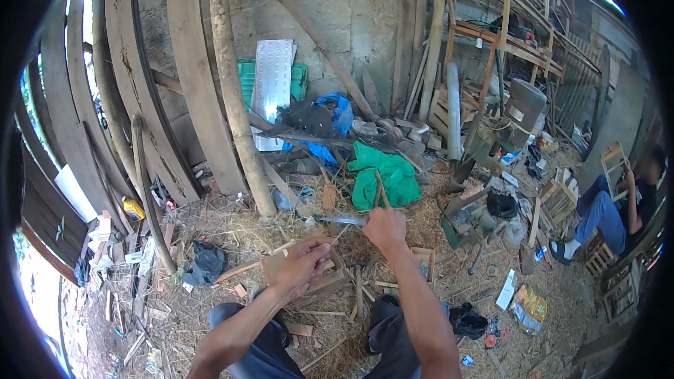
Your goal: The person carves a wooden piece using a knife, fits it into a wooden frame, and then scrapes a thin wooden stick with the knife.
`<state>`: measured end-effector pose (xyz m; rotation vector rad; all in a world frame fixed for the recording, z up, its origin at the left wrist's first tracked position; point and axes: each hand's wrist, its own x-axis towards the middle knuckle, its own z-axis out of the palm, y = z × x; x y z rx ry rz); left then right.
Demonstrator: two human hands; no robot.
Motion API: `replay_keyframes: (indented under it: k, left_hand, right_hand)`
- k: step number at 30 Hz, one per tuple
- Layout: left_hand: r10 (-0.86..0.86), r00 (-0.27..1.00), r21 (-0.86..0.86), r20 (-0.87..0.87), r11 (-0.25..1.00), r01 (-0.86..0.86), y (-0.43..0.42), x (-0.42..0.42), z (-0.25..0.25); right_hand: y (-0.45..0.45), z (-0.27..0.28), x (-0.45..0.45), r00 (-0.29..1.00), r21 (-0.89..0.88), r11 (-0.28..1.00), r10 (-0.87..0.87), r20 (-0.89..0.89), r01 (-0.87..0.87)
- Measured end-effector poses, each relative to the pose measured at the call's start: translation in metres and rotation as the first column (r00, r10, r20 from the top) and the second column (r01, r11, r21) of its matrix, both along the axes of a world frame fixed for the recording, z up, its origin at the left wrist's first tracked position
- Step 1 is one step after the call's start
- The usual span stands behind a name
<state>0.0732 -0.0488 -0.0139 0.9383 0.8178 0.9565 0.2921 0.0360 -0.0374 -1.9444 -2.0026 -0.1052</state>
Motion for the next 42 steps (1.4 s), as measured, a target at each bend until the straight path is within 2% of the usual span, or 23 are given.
replay_keyframes:
  k: [2, 3, 5, 6, 8, 9, 11, 12, 14, 16, 18, 22, 24, 26, 28, 29, 30, 32, 33, 37, 39, 41, 42]
  left_hand:
    - [-0.009, 0.997, 0.044, -0.078, 0.999, 0.012, -0.019, -0.013, 0.026]
    - [-0.007, 0.995, 0.057, -0.098, 0.998, 0.012, -0.012, -0.025, 0.027]
    - [0.023, 0.998, 0.071, -0.057, 0.997, -0.019, -0.003, -0.034, 0.017]
    - [0.009, 0.999, 0.063, -0.037, 0.998, -0.007, -0.003, -0.025, 0.014]
    - [0.071, 0.991, 0.23, -0.11, 0.972, -0.044, 0.0, -0.019, 0.014]
    - [0.088, 0.992, 0.242, -0.089, 0.968, -0.064, -0.001, -0.017, 0.011]
    - [0.103, 0.99, 0.242, -0.097, 0.967, -0.077, -0.001, -0.01, 0.015]
    - [0.113, 0.989, 0.239, -0.092, 0.967, -0.088, -0.002, -0.008, 0.015]
    - [0.081, 0.991, 0.202, -0.11, 0.978, -0.057, -0.002, -0.005, 0.01]
    - [0.053, 0.99, 0.154, -0.133, 0.987, -0.032, -0.005, -0.001, 0.005]
    - [0.078, 0.996, 0.16, -0.052, 0.985, -0.068, -0.011, 0.002, 0.004]
    - [0.061, 0.997, 0.15, -0.043, 0.987, -0.053, -0.009, 0.002, -0.004]
    - [0.108, 0.991, 0.177, -0.082, 0.98, -0.093, -0.011, 0.002, -0.002]
    - [0.11, 0.988, 0.21, -0.106, 0.974, -0.086, -0.012, 0.0, -0.005]
    - [0.107, 0.986, 0.235, -0.131, 0.969, -0.074, -0.014, 0.0, -0.005]
    - [0.133, 0.971, 0.245, -0.201, 0.966, -0.082, -0.014, 0.001, -0.003]
    - [0.16, 0.951, 0.253, -0.265, 0.963, -0.091, -0.014, 0.003, -0.003]
    - [0.179, 0.946, 0.27, -0.271, 0.957, -0.104, -0.01, 0.004, -0.011]
    - [0.2, 0.937, 0.29, -0.284, 0.95, -0.115, -0.01, 0.004, -0.011]
    - [0.282, 0.869, 0.398, -0.407, 0.911, -0.109, -0.016, 0.007, -0.005]
    - [0.135, 0.973, 0.238, -0.186, 0.967, -0.088, -0.013, 0.003, -0.008]
    - [0.129, 0.971, 0.288, -0.2, 0.955, -0.068, -0.02, 0.003, -0.005]
    - [0.112, 0.969, 0.335, -0.218, 0.942, -0.034, -0.022, 0.002, -0.004]
  right_hand:
    - [0.009, -0.016, 0.04, 0.949, -0.123, 0.958, -0.278, -0.149, 0.261]
    - [0.011, -0.018, 0.045, 0.946, -0.116, 0.959, -0.275, -0.171, 0.258]
    - [0.0, -0.017, 0.062, 0.851, -0.119, 0.885, -0.465, -0.244, 0.449]
    - [-0.007, -0.01, 0.059, 0.849, -0.117, 0.878, -0.479, -0.223, 0.464]
    - [-0.012, 0.008, 0.016, 0.922, 0.051, 0.959, -0.252, -0.293, 0.278]
    - [-0.017, 0.014, 0.002, 0.92, 0.051, 0.959, -0.25, -0.303, 0.277]
    - [-0.031, 0.024, -0.02, 0.933, 0.252, 0.968, 0.105, -0.344, -0.016]
    - [-0.038, 0.022, -0.032, 0.931, 0.248, 0.969, 0.099, -0.35, -0.01]
    - [-0.045, 0.021, -0.047, 0.947, 0.257, 0.949, 0.24, -0.212, -0.183]
    - [-0.049, 0.024, -0.052, 0.958, 0.217, 0.957, 0.231, -0.169, -0.193]
    - [-0.048, 0.023, -0.054, 0.964, 0.175, 0.964, 0.226, -0.14, -0.2]
    - [-0.035, 0.011, -0.044, 0.988, 0.102, 0.988, 0.125, -0.095, -0.116]
    - [-0.03, 0.007, -0.039, 0.994, 0.1, 0.99, 0.101, -0.049, -0.096]
    - [-0.026, 0.012, -0.034, 0.995, 0.069, 0.997, -0.026, -0.092, 0.032]
    - [-0.026, 0.016, -0.026, 0.997, 0.083, 0.996, -0.036, -0.075, 0.042]
    - [-0.027, 0.015, -0.023, 0.998, 0.098, 0.994, -0.043, -0.055, 0.048]
    - [-0.032, 0.014, -0.025, 0.998, 0.092, 0.994, -0.047, -0.051, 0.051]
    - [-0.041, 0.01, -0.036, 0.991, -0.013, 0.999, 0.048, -0.121, -0.05]
    - [-0.05, 0.014, -0.044, 0.989, -0.006, 0.994, 0.108, -0.101, -0.11]
    - [-0.046, 0.01, -0.047, 0.984, 0.03, 0.99, 0.139, -0.108, -0.136]
    - [-0.031, 0.01, -0.032, 0.986, -0.037, 0.999, -0.002, -0.167, -0.004]
    - [-0.016, 0.013, -0.004, 0.969, -0.026, 0.978, -0.21, -0.13, 0.208]
    - [-0.012, 0.009, 0.011, 0.968, -0.024, 0.977, -0.212, -0.132, 0.211]
